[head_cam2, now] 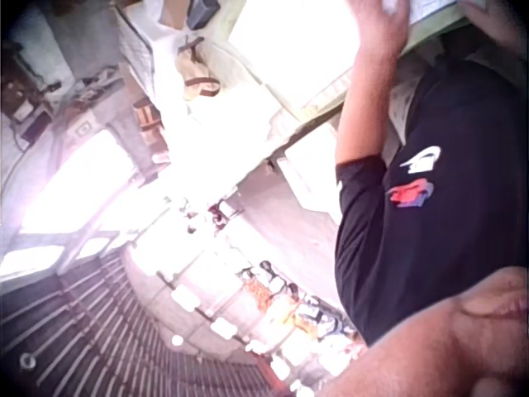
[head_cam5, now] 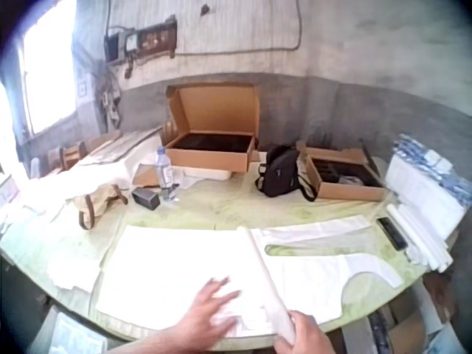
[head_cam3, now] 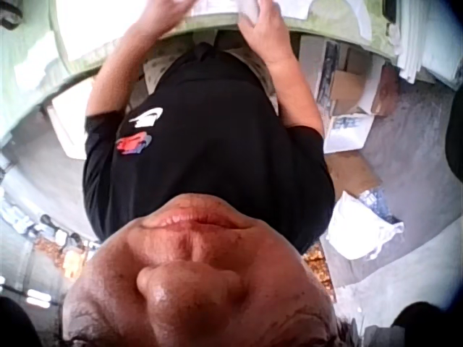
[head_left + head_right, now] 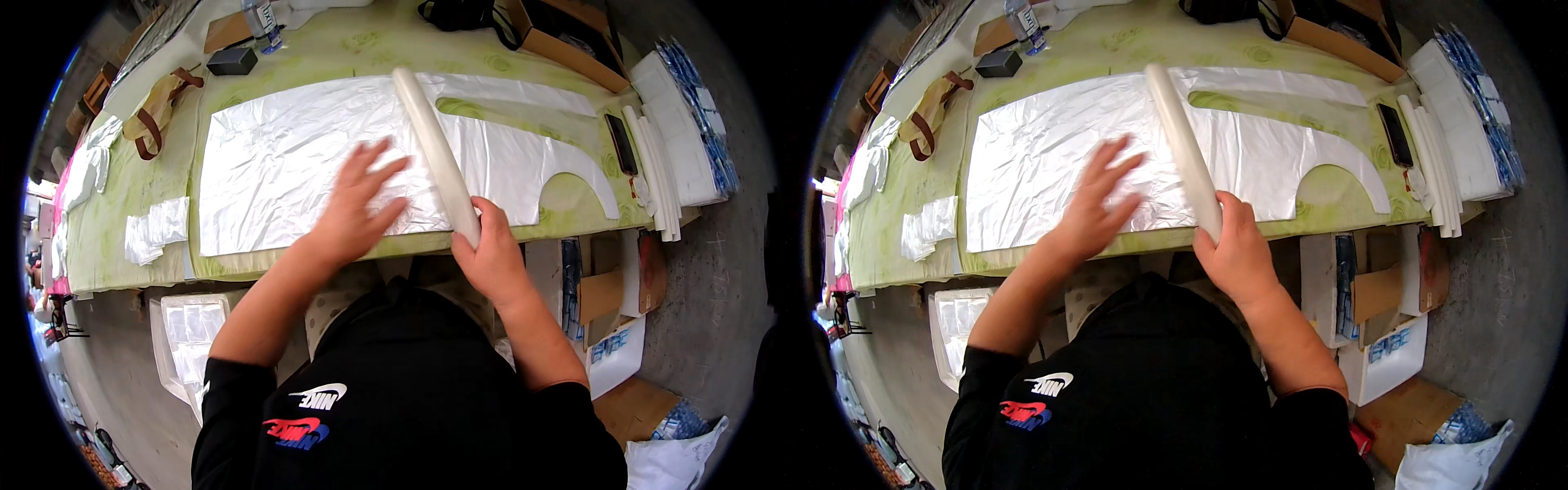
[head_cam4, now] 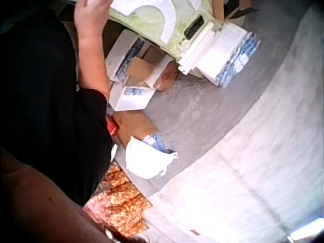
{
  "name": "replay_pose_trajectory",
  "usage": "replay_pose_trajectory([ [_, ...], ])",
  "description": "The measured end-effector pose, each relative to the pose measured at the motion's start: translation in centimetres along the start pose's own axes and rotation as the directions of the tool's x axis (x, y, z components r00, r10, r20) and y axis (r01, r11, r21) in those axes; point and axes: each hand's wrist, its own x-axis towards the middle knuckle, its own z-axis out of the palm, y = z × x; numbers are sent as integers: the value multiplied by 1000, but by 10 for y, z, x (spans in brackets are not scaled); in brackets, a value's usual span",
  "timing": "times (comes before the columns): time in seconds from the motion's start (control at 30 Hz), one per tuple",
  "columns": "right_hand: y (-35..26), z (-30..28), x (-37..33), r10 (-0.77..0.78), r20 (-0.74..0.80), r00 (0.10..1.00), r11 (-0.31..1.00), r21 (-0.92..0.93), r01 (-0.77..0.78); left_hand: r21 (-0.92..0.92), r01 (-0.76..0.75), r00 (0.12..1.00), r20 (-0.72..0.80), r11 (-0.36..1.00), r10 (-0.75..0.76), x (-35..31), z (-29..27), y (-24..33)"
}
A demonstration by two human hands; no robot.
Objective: The person repeatedly wraps small white items in clear plastic film on a workbench. They unroll a sheet of film, place an item on it, fold the film around the item, and set the wrapped item aside. This cycle is repeated multiple times with similar items.
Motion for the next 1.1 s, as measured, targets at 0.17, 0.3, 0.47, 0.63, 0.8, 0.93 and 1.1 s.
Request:
replay_pose_trajectory([
  [0.17, 12, 6, -21, -17, 12, 1000, 981, 194, 15, 125, 23, 974, 219, 992, -50, 46, 69, 25],
  [0.3, 11, -11, -40, 32, 138, 990, 936, 343, -78, 57, -22, 988, 156, 998, 13, 35, 73, 18],
  [0.47, 25, -13, -33, -42, -77, 996, 961, 270, 62, 232, -110, 994, 19, 966, 109, 25, 67, 11],
  [0.63, 44, -21, -22, -38, -16, 999, 993, 115, 39, 86, -278, 960, 74, 957, 272, 63, 61, 59],
  [0.8, 44, -17, -33, -10, -43, 999, 917, 397, 26, 131, -37, 858, 513, 991, -36, 106, 102, 83],
  [0.93, 55, -23, -51, 94, -88, 992, 903, 427, -48, 292, -41, 734, 658, 956, -170, 124, 123, 86],
  [1.1, 71, -30, -62, 115, -216, 969, 882, 472, 0, 206, 274, 733, 588, 940, -342, 131, 113, 85],
])
